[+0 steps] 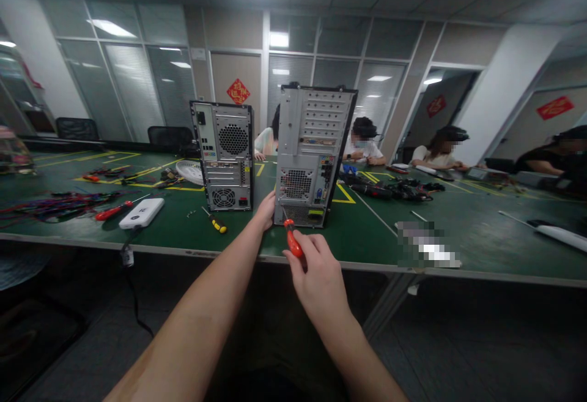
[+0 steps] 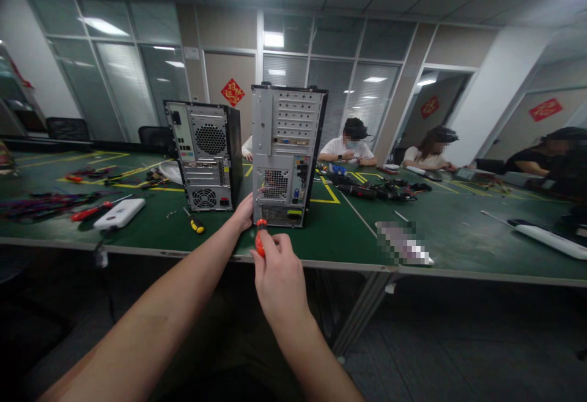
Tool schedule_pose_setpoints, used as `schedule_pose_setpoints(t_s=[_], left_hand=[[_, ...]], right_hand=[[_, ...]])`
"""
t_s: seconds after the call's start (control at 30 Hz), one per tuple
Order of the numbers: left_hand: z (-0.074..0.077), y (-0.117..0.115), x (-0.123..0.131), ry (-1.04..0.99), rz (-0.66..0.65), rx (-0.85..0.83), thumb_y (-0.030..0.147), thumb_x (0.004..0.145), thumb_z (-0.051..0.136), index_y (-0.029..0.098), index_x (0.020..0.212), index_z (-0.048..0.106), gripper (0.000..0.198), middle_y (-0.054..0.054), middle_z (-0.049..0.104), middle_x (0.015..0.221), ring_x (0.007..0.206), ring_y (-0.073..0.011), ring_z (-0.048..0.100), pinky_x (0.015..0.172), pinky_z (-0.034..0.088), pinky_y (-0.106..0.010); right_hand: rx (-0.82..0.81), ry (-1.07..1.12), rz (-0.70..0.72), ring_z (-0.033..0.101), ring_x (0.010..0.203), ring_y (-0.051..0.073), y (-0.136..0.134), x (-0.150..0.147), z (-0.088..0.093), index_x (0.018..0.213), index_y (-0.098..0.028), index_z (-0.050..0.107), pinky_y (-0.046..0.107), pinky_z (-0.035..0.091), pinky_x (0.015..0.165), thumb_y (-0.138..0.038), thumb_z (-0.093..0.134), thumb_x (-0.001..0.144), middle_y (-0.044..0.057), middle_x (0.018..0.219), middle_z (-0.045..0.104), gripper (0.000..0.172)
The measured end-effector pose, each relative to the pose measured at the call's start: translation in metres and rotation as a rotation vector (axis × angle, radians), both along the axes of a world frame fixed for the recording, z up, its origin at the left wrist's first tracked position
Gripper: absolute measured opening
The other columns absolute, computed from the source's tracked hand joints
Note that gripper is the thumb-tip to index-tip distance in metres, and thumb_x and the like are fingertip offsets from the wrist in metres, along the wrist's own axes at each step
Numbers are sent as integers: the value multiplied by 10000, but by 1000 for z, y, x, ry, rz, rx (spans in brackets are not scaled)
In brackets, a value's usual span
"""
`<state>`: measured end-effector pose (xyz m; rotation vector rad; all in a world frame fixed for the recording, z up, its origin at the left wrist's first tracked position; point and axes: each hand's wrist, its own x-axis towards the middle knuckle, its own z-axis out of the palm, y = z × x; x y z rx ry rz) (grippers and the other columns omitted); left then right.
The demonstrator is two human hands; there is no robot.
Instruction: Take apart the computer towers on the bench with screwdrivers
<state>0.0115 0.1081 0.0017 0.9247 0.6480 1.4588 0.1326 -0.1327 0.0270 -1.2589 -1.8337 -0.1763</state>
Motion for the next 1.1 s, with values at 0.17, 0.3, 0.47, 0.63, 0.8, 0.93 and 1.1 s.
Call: schedule_pose_setpoints(t_s=[0.17,0.3,0.47,0.63,0.8,0.93,1.1], left_hand=[[2,-4,0,13,8,-6,301,780,804,186,1091,786,332,-59,818,920,874,-227,780,857,610,-339],[3,-5,-1,17,0,-5,305,779,809,181,1128,780,372,-67,820,939,882,-229,779,861,609,-345],[2,-3,-1,21,7,3,309,780,814,184,1160,778,402,-59,821,934,877,-219,777,841,605,-320],[1,-2,-2,23,9,4,291,785,802,184,1176,778,406,-64,822,940,893,-222,778,839,603,-315],[2,-3,-1,16,-3,-7,319,785,820,195,1201,775,436,-64,825,971,900,-222,780,857,608,-327],[1,-2,-1,7,-3,-8,327,781,831,199,1194,774,436,-57,825,967,888,-219,783,846,609,-323],[2,-4,-1,5,-7,9,292,782,818,179,1181,777,416,-58,822,927,865,-222,783,826,609,-318]], right_hand=[[38,-78,57,677,969,227,-1,1,1,1249,-202,729,384,582,905,-57,471,997,134,1258,638,388],[-28,-10,-15,687,875,227,-2,-1,3,1251,-174,704,354,584,807,-201,627,994,103,1099,682,270],[-36,35,-46,682,807,223,-1,0,4,1217,-161,705,340,569,749,-287,694,985,75,989,686,265],[14,-46,43,684,968,225,-1,3,4,1263,-223,722,375,585,888,-68,523,983,119,1233,644,377],[-18,1,-3,688,894,224,0,1,5,1243,-187,708,354,584,829,-169,634,985,104,1122,676,269],[-26,38,-61,663,764,210,3,1,4,1127,-161,722,321,554,727,-311,708,984,49,899,667,208],[44,-66,31,685,919,209,1,2,4,1271,-210,723,347,572,848,-104,556,1006,115,1223,655,331]])
